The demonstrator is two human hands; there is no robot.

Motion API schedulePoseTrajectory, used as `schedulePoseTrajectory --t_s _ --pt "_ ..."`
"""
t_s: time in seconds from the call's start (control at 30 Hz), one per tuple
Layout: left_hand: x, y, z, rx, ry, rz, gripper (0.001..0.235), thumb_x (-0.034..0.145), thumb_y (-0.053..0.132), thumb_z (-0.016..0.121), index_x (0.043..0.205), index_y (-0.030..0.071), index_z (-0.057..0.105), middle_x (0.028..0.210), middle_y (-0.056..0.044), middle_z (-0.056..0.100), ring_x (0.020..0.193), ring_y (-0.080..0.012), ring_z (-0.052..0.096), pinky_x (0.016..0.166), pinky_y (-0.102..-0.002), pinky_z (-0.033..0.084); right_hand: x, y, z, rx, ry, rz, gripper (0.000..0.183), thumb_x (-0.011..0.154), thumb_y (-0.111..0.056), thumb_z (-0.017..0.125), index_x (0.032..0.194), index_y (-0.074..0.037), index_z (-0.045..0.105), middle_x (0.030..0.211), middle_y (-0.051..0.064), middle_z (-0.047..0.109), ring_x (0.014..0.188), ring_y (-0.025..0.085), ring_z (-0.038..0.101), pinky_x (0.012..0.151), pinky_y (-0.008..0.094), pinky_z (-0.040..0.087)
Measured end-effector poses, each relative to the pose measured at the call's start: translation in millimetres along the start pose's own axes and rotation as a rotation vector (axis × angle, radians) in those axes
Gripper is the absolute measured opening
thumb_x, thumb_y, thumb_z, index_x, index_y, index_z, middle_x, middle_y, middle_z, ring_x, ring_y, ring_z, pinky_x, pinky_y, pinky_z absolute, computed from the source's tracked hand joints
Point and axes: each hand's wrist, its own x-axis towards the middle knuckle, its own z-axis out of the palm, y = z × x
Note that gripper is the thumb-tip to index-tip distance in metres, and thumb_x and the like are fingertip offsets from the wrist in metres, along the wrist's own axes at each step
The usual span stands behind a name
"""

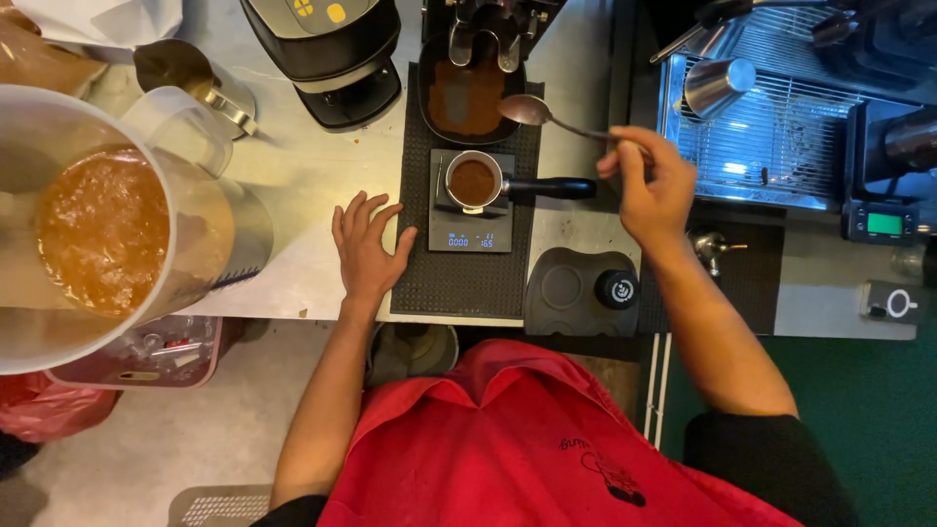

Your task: The person prepares espresso by grinding coffee beans into a portafilter, tamping the grounds, and extracting shots into a metal pitcher. They also steam milk in a separate pitcher using the espresso machine's steam wand.

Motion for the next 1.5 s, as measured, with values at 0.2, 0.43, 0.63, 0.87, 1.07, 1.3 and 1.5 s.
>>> schedulePoseTrajectory --t_s 0.2,0.43,0.63,0.87,1.07,1.3,1.5 --pt "1.2 2.2 -0.7 -0.009 0.008 0.001 0.039 0.096 0.047 0.075 0.125 0.022 0.071 0.138 0.001 0.061 0.148 -0.0276 0.042 0.126 -0.057 0.017 30.9 42.2 45.9 0.062 -0.062 0.146 0.017 0.11 0.006 0.055 0.117 0.003 0.071 0.073 0.013 0.071 0.068 0.023 0.073 0.069 0.032 0.056" --pt "1.5 4.9 -3.4 -0.003 -0.013 -0.031 0.039 0.096 0.049 0.074 0.126 0.023 0.07 0.139 0.003 0.061 0.148 -0.026 0.042 0.127 -0.057 0.016 52.4 67.2 83.6 0.019 -0.049 0.203 0.016 0.108 0.003 0.057 0.111 0.004 0.072 0.07 0.012 0.071 0.063 0.02 0.072 0.063 0.03 0.056" --pt "2.2 5.5 -4.4 -0.008 -0.019 -0.048 0.04 0.096 0.049 0.074 0.126 0.024 0.07 0.139 0.003 0.061 0.149 -0.0257 0.042 0.128 -0.057 0.016 55.1 76.4 91.6 0.055 -0.064 0.272 0.016 0.107 0.002 0.057 0.11 0.005 0.072 0.065 0.009 0.069 0.058 0.018 0.07 0.061 0.028 0.055" --pt "1.5 4.8 -3.2 -0.003 -0.027 -0.043 0.04 0.096 0.05 0.073 0.126 0.024 0.07 0.139 0.003 0.06 0.148 -0.0258 0.042 0.128 -0.057 0.016 58.7 87.7 108.7 0.305 -0.121 0.605 0.023 0.1 -0.005 0.053 0.113 0.003 0.071 0.066 0.01 0.07 0.06 0.018 0.076 0.064 0.023 0.059" --pt "1.2 6.1 -5.6 0.0 -0.034 -0.045 0.04 0.097 0.05 0.072 0.127 0.024 0.07 0.139 0.003 0.06 0.149 -0.0253 0.041 0.128 -0.056 0.017 53.4 36.6 64.8 0.311 -0.123 0.549 0.025 0.103 -0.006 0.054 0.118 0.004 0.07 0.07 0.012 0.068 0.065 0.02 0.076 0.07 0.023 0.058" --pt "0.8 5.4 -5.3 0.001 -0.034 -0.037 0.04 0.098 0.051 0.071 0.126 0.024 0.07 0.139 0.003 0.06 0.149 -0.0256 0.041 0.127 -0.057 0.017 -10.9 -2.7 18.3 0.028 -0.138 0.116 0.019 0.108 -0.004 0.06 0.118 -0.007 0.076 0.069 0.004 0.072 0.056 0.013 0.056 0.064 0.023 0.043" --pt "-0.5 3.4 -2.6 -0.002 -0.001 -0.009 0.039 0.097 0.049 0.073 0.126 0.023 0.071 0.138 0.003 0.061 0.148 -0.0264 0.042 0.126 -0.058 0.018 -26.3 2.2 6.9 -0.149 -0.017 -0.22 0.019 0.102 -0.001 0.068 0.115 -0.006 0.08 0.074 -0.001 0.076 0.068 0.024 0.068 0.092 0.034 0.047"
